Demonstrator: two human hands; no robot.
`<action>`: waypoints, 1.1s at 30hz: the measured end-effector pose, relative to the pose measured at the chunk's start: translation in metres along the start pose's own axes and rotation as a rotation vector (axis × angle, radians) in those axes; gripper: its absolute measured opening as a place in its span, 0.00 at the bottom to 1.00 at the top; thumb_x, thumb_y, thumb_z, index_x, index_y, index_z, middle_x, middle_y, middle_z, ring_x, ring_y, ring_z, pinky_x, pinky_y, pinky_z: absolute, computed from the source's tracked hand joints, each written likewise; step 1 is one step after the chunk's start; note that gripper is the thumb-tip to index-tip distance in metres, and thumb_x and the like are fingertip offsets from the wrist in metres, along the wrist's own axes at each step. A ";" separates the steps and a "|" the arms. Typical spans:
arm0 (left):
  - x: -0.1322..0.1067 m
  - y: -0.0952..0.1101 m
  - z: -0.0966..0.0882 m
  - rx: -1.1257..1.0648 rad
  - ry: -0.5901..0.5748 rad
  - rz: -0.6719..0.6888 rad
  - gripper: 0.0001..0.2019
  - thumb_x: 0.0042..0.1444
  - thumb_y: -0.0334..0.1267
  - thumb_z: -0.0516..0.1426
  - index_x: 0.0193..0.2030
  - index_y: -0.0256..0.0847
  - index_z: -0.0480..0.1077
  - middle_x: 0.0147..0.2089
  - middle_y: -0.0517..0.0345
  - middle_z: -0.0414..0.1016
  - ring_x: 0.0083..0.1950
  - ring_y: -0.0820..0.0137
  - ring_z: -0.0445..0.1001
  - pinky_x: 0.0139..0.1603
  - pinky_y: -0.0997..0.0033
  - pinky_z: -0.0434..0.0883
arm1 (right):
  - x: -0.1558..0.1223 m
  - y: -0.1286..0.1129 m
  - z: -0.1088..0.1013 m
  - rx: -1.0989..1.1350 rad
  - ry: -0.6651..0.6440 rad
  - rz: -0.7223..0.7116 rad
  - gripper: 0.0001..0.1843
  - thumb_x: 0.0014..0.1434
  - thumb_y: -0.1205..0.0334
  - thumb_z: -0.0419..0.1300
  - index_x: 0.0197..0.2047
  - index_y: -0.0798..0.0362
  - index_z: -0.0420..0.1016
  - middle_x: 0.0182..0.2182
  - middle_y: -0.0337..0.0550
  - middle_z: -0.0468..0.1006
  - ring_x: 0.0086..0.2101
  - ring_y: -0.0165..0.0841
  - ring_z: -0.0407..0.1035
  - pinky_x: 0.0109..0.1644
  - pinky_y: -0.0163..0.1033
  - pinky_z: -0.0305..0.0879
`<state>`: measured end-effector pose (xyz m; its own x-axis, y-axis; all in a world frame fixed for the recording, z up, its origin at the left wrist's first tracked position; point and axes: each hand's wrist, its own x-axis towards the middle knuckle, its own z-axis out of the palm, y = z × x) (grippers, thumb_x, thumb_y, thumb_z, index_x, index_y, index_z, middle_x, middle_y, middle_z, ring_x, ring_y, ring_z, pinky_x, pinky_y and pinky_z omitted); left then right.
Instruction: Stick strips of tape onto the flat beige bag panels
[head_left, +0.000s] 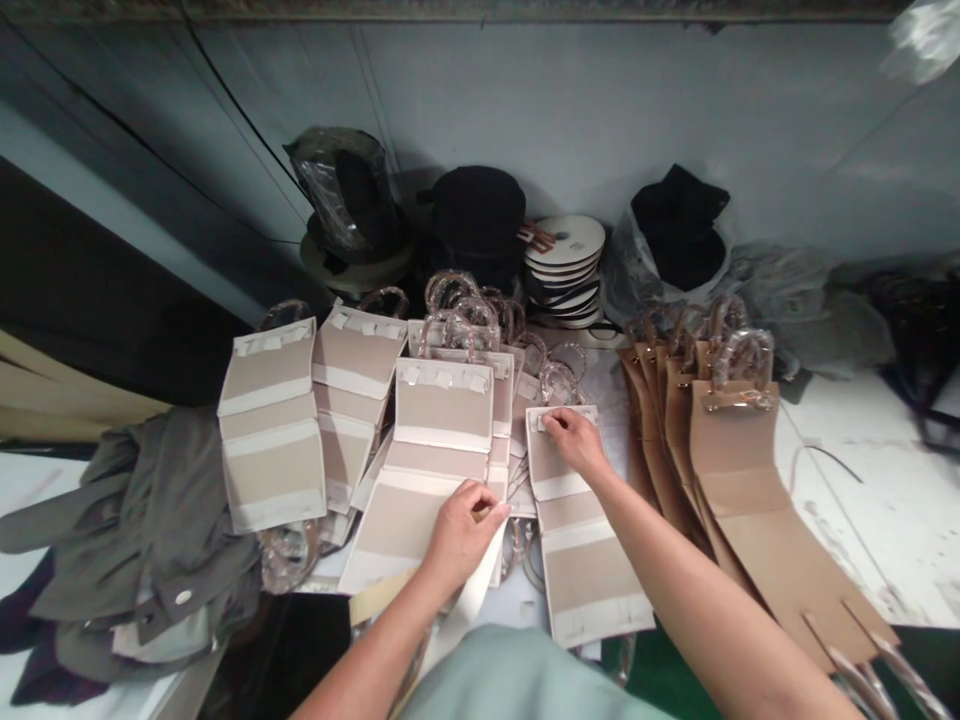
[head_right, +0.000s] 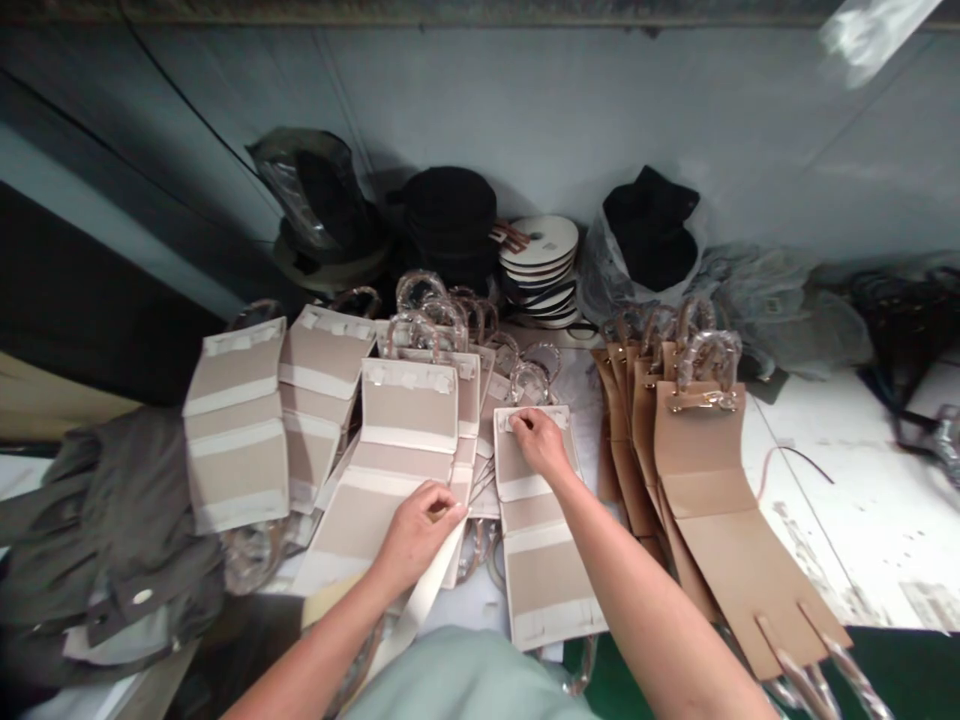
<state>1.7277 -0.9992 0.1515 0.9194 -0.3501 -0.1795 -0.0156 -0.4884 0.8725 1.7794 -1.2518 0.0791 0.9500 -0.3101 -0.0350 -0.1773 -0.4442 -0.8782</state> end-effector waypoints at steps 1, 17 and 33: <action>0.000 0.000 0.000 0.000 -0.004 -0.002 0.06 0.57 0.36 0.61 0.29 0.41 0.72 0.33 0.60 0.72 0.37 0.67 0.73 0.42 0.70 0.66 | 0.001 0.001 0.000 -0.010 0.000 -0.015 0.15 0.61 0.50 0.56 0.31 0.50 0.77 0.31 0.44 0.80 0.35 0.39 0.71 0.42 0.41 0.64; -0.025 0.022 -0.008 -0.049 0.084 -0.083 0.11 0.57 0.45 0.60 0.30 0.40 0.73 0.30 0.60 0.76 0.35 0.66 0.73 0.39 0.70 0.68 | -0.013 0.007 0.026 -0.011 0.258 -0.005 0.18 0.61 0.48 0.55 0.44 0.50 0.78 0.35 0.46 0.80 0.37 0.42 0.71 0.45 0.43 0.64; -0.087 0.025 -0.043 -0.084 0.424 -0.125 0.27 0.52 0.66 0.61 0.27 0.40 0.71 0.27 0.58 0.73 0.32 0.64 0.72 0.37 0.68 0.70 | -0.035 -0.105 0.091 0.186 0.160 -0.053 0.18 0.52 0.51 0.65 0.43 0.51 0.79 0.30 0.44 0.78 0.31 0.41 0.71 0.35 0.41 0.64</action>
<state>1.6643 -0.9462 0.2088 0.9923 0.0748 -0.0990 0.1218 -0.4336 0.8928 1.7878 -1.1178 0.1288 0.9013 -0.4263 0.0764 -0.0640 -0.3055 -0.9500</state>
